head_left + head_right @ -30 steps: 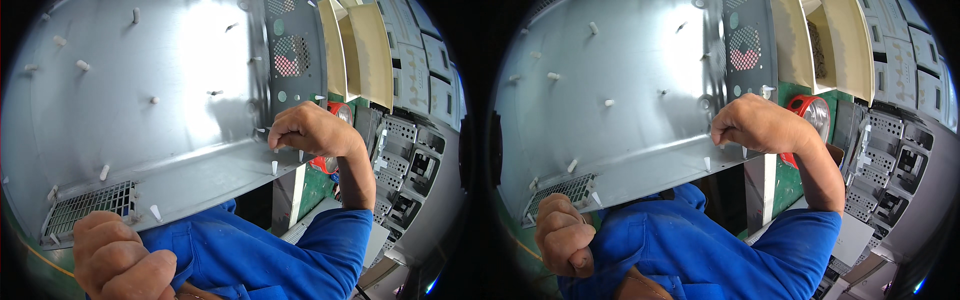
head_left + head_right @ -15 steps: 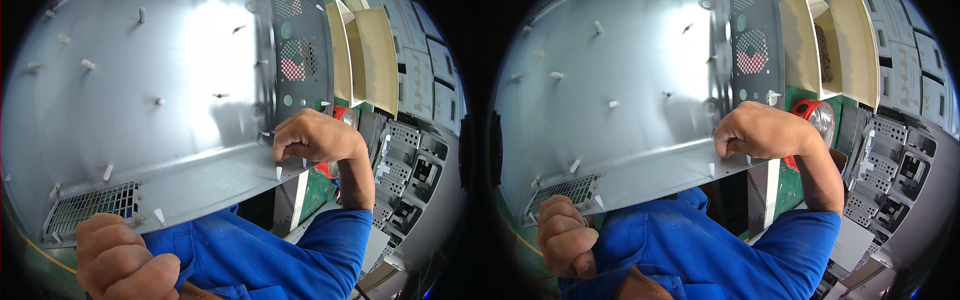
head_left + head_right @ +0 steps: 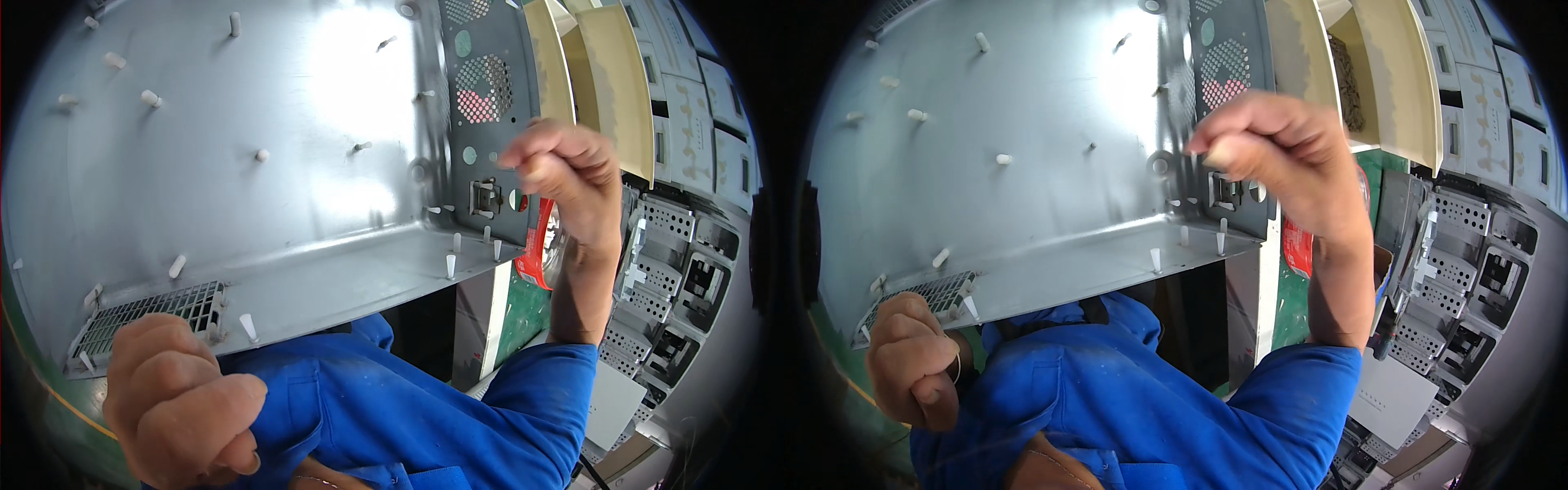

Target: The person inserts small white plastic clips into pre-drilled holes on a large silver metal chassis. They work systematically across the surface, picking clips from a nearby container and pressing them into place.

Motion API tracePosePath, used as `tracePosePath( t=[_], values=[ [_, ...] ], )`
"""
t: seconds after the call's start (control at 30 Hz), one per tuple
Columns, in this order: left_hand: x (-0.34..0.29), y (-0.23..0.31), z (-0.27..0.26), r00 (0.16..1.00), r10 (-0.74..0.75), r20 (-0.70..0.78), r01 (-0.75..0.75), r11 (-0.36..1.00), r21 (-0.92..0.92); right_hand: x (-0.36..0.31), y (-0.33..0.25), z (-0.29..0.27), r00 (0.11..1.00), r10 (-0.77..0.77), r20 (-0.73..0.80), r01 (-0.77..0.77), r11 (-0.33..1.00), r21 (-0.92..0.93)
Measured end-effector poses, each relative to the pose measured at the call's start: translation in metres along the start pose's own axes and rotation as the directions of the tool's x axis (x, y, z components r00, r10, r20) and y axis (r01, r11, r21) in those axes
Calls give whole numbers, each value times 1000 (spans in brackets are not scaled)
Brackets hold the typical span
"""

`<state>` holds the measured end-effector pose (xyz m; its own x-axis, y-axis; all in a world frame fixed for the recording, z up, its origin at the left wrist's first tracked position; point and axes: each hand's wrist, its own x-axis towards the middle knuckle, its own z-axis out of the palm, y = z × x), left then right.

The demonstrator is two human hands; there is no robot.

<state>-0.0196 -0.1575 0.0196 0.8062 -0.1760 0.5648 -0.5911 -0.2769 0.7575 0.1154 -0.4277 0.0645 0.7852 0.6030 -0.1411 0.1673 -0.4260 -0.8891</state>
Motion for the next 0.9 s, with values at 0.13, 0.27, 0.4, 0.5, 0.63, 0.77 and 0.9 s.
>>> tracePosePath(
  t=[0.13,0.27,0.4,0.5,0.63,0.77,0.9],
  values=[
    [0,-2,2,999,32,3,-32,999,-5,-7,19,-23,973,142,-184,-46,894,447],
    [1,-3,2,999,44,-1,-44,999,-21,-12,60,-40,862,174,-476,155,803,576],
    [1,-1,0,999,20,38,-19,1000,-19,-25,106,-46,703,261,-662,93,889,449],
    [1,-1,1,999,-3,50,5,999,-33,-28,139,-39,573,331,-750,-139,941,309],
    [3,-1,0,997,-13,73,15,999,-37,-43,204,-44,618,219,-755,-68,972,226],
    [3,3,-3,995,-66,73,65,998,7,-34,211,-39,630,101,-770,-49,995,90],
    [0,8,0,993,-119,-28,120,992,34,-32,194,-28,594,161,-788,-42,985,170]
  ],
)
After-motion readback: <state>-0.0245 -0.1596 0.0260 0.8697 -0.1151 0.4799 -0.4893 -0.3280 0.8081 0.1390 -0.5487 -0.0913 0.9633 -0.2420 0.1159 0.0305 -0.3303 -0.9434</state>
